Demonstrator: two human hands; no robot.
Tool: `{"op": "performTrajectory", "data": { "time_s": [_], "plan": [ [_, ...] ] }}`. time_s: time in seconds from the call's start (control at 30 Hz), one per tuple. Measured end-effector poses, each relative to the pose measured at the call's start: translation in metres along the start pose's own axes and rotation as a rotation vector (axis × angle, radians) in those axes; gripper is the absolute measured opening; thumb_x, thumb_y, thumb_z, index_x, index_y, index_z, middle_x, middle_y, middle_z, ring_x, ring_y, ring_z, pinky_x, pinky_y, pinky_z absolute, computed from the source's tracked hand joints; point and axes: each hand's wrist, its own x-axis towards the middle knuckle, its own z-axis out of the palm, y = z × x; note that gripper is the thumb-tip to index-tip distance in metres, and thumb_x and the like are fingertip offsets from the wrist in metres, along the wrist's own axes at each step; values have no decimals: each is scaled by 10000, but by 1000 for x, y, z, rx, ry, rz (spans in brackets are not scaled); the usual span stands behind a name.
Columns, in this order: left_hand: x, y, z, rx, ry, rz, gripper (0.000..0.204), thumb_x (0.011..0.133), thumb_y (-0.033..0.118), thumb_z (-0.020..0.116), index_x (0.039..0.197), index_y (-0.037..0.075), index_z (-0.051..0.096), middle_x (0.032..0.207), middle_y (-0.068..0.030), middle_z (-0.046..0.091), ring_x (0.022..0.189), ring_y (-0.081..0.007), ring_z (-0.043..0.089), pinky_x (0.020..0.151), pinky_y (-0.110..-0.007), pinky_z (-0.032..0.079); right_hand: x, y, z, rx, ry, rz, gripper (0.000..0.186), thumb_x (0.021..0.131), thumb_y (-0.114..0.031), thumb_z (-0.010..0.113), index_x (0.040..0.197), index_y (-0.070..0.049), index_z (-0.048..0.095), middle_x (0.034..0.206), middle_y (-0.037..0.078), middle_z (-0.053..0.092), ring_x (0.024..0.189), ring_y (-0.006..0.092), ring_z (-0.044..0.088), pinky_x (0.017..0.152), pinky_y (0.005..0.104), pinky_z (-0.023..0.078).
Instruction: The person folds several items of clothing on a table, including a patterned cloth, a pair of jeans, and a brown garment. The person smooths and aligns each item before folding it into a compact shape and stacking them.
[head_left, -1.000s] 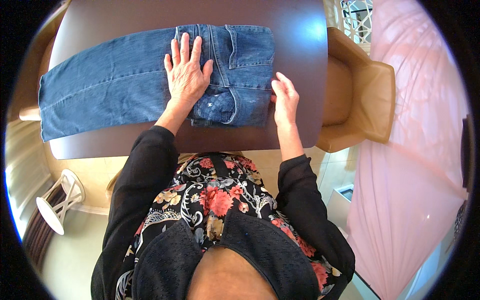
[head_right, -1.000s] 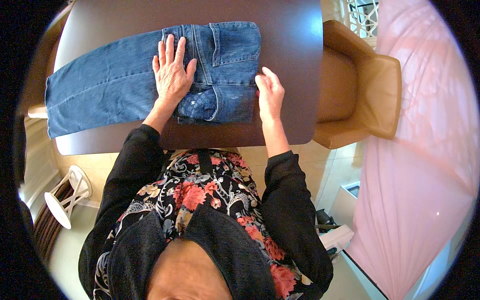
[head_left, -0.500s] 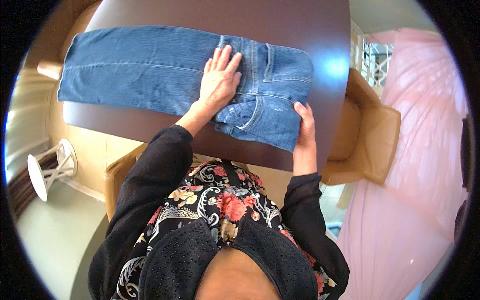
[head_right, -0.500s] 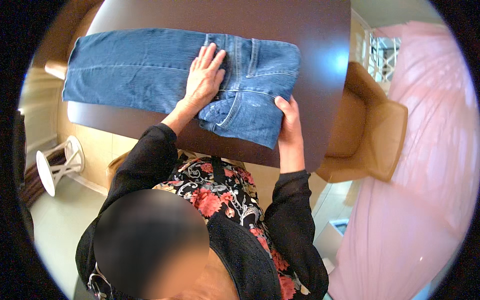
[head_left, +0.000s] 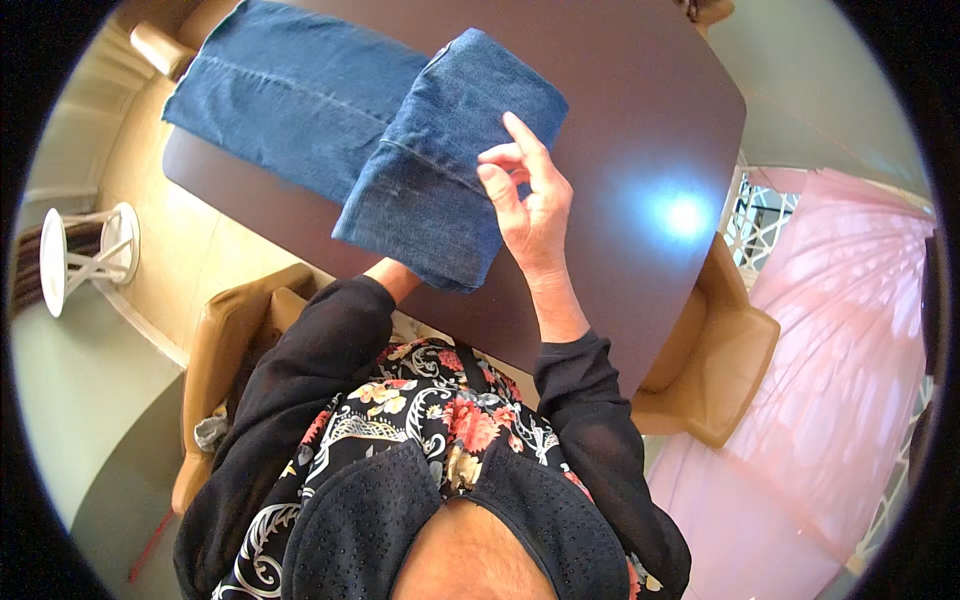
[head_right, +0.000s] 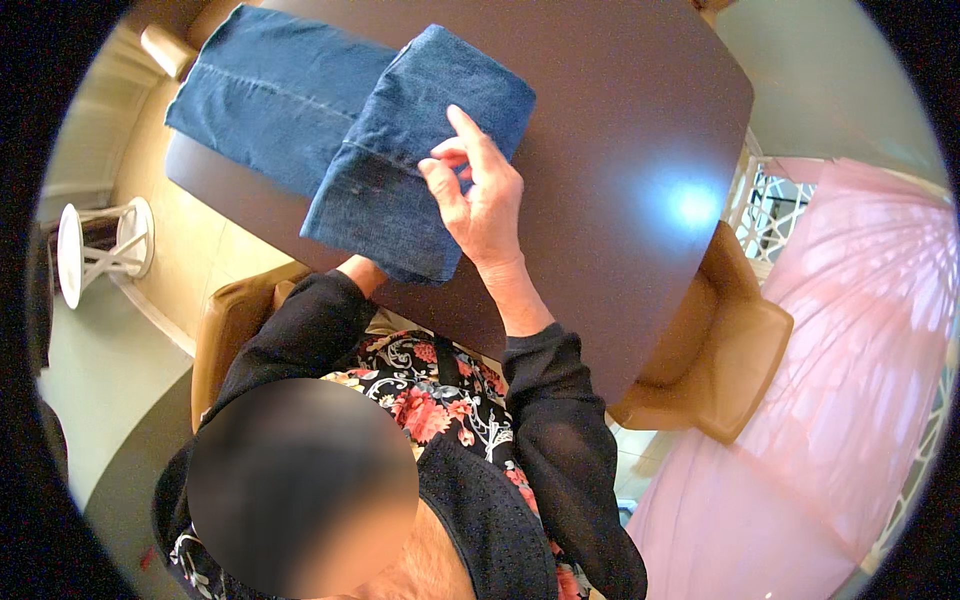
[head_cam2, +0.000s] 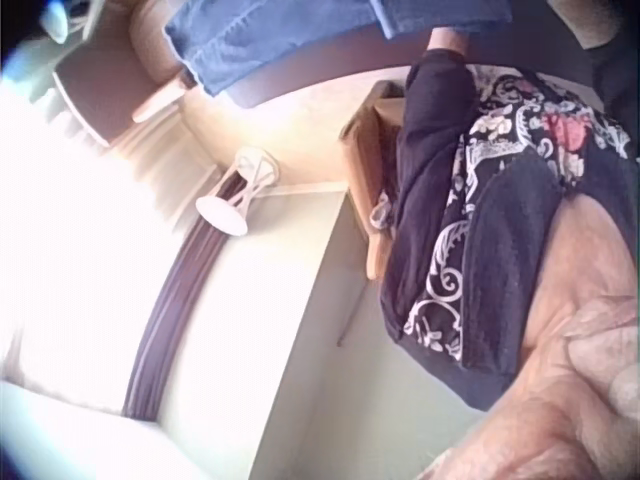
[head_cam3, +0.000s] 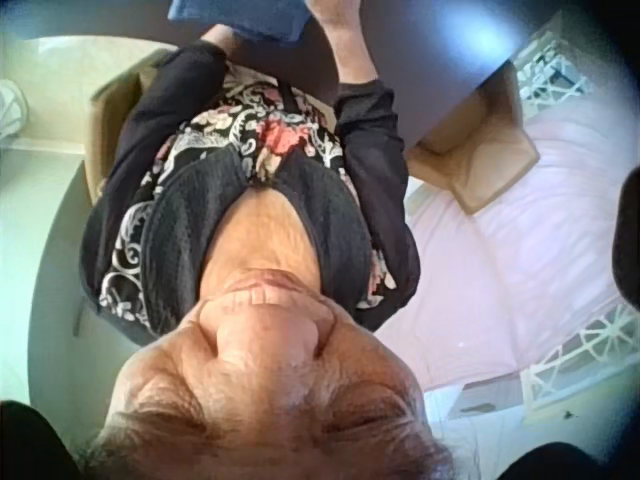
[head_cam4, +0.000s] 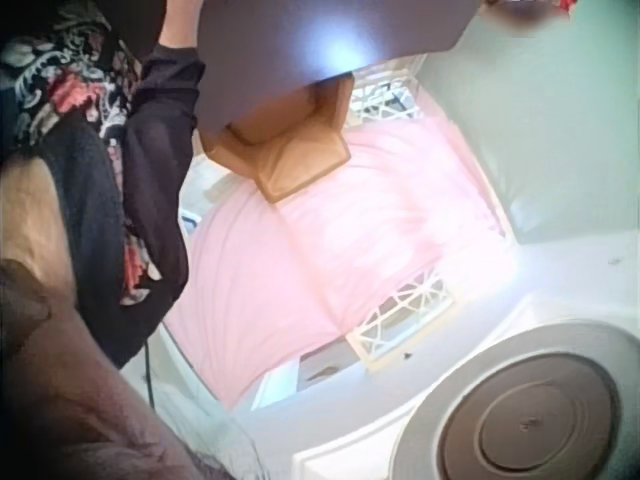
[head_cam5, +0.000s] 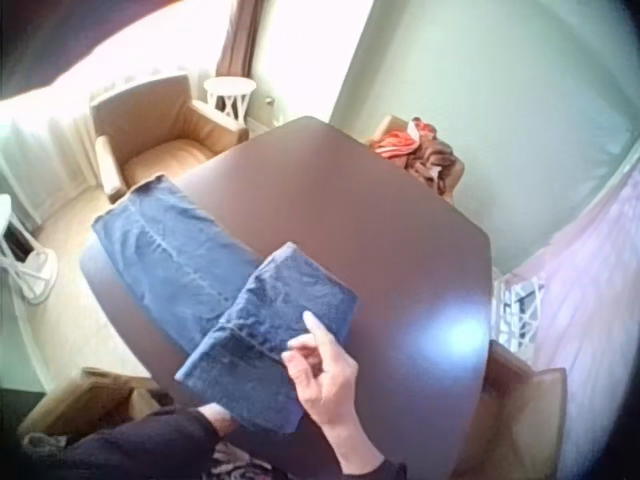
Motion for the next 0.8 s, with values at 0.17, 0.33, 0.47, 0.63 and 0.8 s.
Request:
{"op": "performTrajectory", "data": {
  "time_s": [0.17,0.33,0.47,0.63,0.8],
  "plan": [
    [0,-1,17,42,39,28,502,843,297,529,1305,121,442,1378,-162,369,1313,-340,293,1038,-516,257,-13,26,11,-414,-126,-210,455,793,-296,667,1164,-46,585,1176,125,587,1130,296,520,987,420,359],
    [4,-2,24,69,49,72,498,827,279,540,1287,104,457,1351,-175,395,1296,-340,317,1036,-499,270,-15,34,24,-644,-291,-194,510,793,-384,621,1186,-64,570,1257,124,532,1227,283,439,1026,515,263],
    [2,-10,23,81,41,112,495,815,265,549,1272,90,470,1330,-186,415,1283,-341,337,1034,-485,281,-12,40,26,-651,-300,-163,523,784,-387,625,1199,-74,562,1280,134,512,1243,290,417,1033,546,241],
    [-22,-19,-5,36,-78,206,491,800,246,560,1253,72,485,1303,-199,441,1266,-341,361,1031,-468,294,-6,42,25,-619,-286,-183,515,795,-388,614,1199,-73,561,1268,132,522,1226,292,438,1036,545,239],
    [-52,-14,-89,-351,-264,-46,432,713,175,653,1117,47,575,1214,-198,509,1212,-309,424,1019,-451,321,-8,43,29,-534,-271,-218,465,793,-326,627,1184,-81,570,1226,117,551,1194,277,472,1042,536,240]
  ]
}}
